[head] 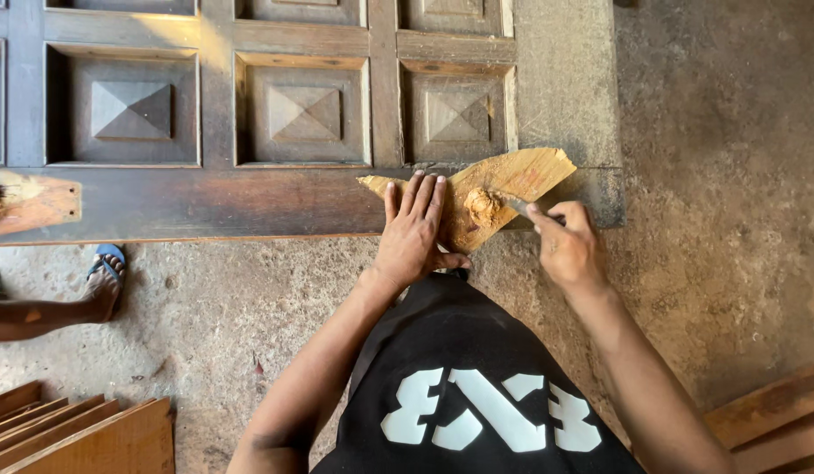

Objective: The person carries a flat wooden board holding a blob of wood filler and a small spatula across the workshop, then presses and spreads the filler into a hole in a carved wooden door panel, working the putty over the damaged spot.

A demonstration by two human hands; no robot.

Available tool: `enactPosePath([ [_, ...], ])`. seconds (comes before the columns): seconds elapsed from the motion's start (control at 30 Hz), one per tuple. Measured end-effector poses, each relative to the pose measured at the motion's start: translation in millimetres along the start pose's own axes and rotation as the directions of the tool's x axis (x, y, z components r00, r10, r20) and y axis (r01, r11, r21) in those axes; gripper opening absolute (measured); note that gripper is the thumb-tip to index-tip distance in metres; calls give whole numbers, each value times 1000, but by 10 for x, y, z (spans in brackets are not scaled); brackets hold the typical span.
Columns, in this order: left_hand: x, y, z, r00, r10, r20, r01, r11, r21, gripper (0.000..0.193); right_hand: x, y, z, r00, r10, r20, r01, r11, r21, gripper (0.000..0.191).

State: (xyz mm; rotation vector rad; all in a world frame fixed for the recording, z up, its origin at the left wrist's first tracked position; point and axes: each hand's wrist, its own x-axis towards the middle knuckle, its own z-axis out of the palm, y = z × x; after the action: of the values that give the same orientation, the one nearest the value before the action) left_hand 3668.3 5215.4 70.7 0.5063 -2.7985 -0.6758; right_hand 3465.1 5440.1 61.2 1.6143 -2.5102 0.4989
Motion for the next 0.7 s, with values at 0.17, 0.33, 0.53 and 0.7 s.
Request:
enactPosePath([
  [0.17,45,-34,-87,997,-5,81,1,999,47,158,97,-65,-187,999,36,-18,-39,985,-170,39],
  [0.33,44,88,-94,996,-76,55,69,991,112,157,-76,-436,-103,930,286,229,-269,958,-103,35],
  [0.53,-14,24,-117,993,-94,72,91,995,39,147,-107,-181,-222,976,176,127,-142,961,-237,25],
  [0.7,-447,42,40,881,-174,-440,122,982,-145,92,-229,270,-506,974,177,-141,-196,970,-142,34],
])
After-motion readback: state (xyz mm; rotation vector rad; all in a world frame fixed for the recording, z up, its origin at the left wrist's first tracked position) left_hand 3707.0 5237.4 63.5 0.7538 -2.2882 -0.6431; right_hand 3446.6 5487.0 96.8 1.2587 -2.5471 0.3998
